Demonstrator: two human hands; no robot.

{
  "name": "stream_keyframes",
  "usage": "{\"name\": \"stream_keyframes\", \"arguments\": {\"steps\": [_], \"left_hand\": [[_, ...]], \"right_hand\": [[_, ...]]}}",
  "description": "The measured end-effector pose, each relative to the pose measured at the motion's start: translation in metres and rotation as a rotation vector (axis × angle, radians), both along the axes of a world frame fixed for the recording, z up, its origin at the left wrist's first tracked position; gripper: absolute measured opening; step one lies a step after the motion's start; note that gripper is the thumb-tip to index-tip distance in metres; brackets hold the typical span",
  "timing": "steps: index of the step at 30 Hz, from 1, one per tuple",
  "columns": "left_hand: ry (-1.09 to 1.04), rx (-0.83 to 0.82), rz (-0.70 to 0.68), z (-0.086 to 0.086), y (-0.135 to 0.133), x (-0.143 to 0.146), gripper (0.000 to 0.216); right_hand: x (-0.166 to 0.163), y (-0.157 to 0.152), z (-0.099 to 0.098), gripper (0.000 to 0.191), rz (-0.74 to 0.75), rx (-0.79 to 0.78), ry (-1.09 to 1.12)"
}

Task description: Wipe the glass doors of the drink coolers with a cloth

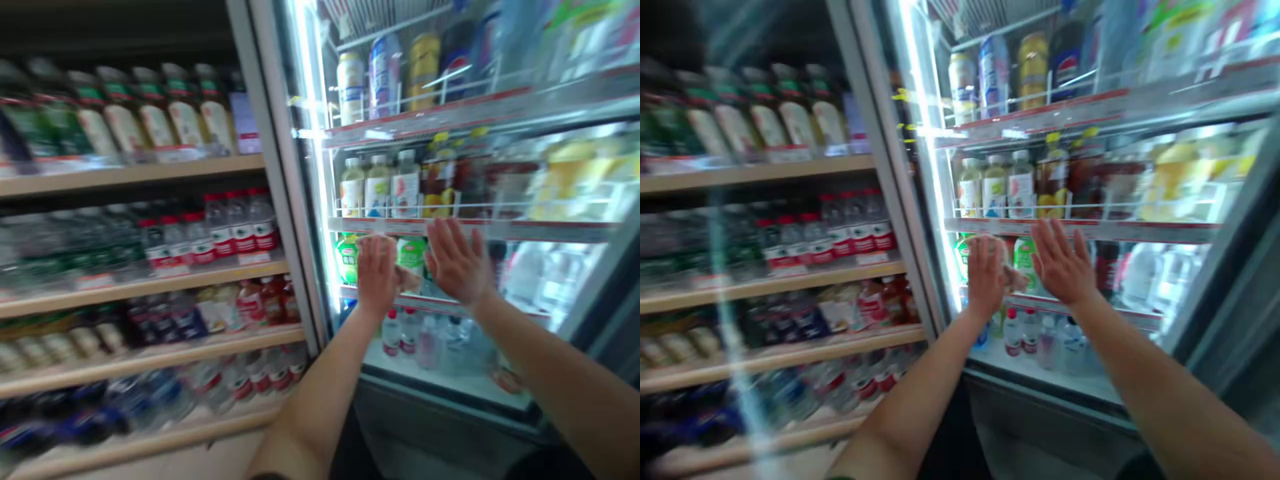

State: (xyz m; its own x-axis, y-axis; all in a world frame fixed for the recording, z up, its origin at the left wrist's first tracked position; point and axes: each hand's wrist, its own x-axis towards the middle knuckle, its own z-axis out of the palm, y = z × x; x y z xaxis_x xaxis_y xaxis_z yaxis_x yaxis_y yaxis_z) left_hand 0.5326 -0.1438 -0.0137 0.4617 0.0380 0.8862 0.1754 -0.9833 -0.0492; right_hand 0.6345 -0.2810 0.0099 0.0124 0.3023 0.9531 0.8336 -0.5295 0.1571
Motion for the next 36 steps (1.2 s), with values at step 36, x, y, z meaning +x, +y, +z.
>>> {"name": "stream_keyframes", "arguments": {"steps": [36], "left_hand": [[-0.24, 0.023, -0.054, 0.037, 0.047, -0.015, 0.063]], "right_hand": [[0.009, -0.001, -0.014, 0.067, -0.194, -0.006, -0.124]]}}
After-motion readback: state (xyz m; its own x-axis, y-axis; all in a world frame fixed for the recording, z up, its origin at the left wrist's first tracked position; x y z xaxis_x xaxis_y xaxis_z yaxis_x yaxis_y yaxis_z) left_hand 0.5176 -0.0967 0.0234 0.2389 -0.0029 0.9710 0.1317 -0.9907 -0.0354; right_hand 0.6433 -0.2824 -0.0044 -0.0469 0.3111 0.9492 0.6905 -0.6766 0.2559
